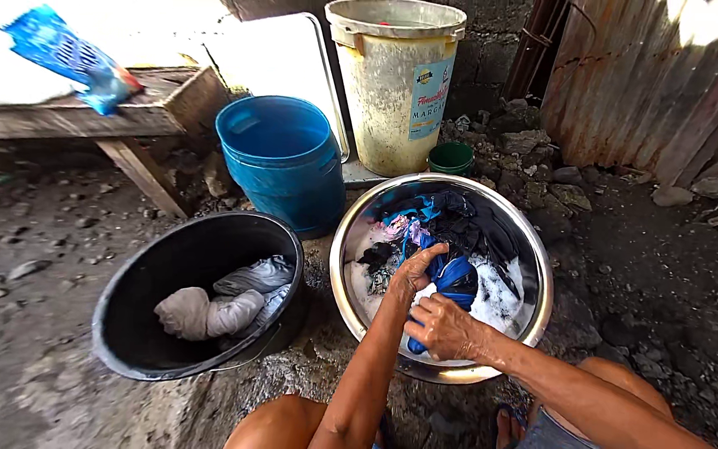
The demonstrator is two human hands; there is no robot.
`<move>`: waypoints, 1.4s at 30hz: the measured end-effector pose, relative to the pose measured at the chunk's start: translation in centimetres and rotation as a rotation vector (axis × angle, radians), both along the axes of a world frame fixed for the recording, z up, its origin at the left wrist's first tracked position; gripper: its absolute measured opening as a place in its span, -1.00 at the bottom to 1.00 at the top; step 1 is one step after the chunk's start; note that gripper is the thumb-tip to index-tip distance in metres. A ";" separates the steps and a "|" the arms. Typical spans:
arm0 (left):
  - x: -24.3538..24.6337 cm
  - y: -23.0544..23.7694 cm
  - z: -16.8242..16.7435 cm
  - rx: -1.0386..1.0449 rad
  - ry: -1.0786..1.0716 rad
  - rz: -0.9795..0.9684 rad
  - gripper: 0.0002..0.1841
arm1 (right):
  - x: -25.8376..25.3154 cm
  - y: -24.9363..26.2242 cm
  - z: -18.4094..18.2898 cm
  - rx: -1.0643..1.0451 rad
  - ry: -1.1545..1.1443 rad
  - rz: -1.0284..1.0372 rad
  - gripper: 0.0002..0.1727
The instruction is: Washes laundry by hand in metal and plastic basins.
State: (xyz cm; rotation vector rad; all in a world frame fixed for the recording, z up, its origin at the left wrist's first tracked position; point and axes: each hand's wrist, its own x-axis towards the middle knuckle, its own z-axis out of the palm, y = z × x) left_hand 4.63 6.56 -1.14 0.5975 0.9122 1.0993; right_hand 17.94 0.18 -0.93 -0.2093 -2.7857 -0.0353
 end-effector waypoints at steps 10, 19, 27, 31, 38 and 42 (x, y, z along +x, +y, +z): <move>-4.9 -0.7 -0.1 0.464 -0.179 -0.127 -0.13 | 4.3 8.2 10.6 -1.151 1.300 -0.341 -0.79; -1.5 -2.0 4.1 0.383 -0.151 0.302 -0.56 | 2.2 7.3 8.8 -1.701 1.549 -0.415 -0.71; -0.9 -0.3 7.4 0.260 0.128 0.545 -0.64 | 1.9 8.6 10.1 -1.147 1.661 -0.726 -0.91; -1.0 -0.8 7.4 0.199 0.205 0.457 -0.70 | 1.2 5.9 10.7 -0.661 1.353 -0.529 -0.76; -1.3 -6.2 8.3 0.324 0.453 0.287 -0.90 | -0.9 -0.7 10.0 -0.176 0.893 -0.228 -0.79; -1.3 -3.3 5.6 0.232 0.697 -0.027 -0.53 | -2.4 -5.7 6.5 0.108 0.697 -0.240 -0.79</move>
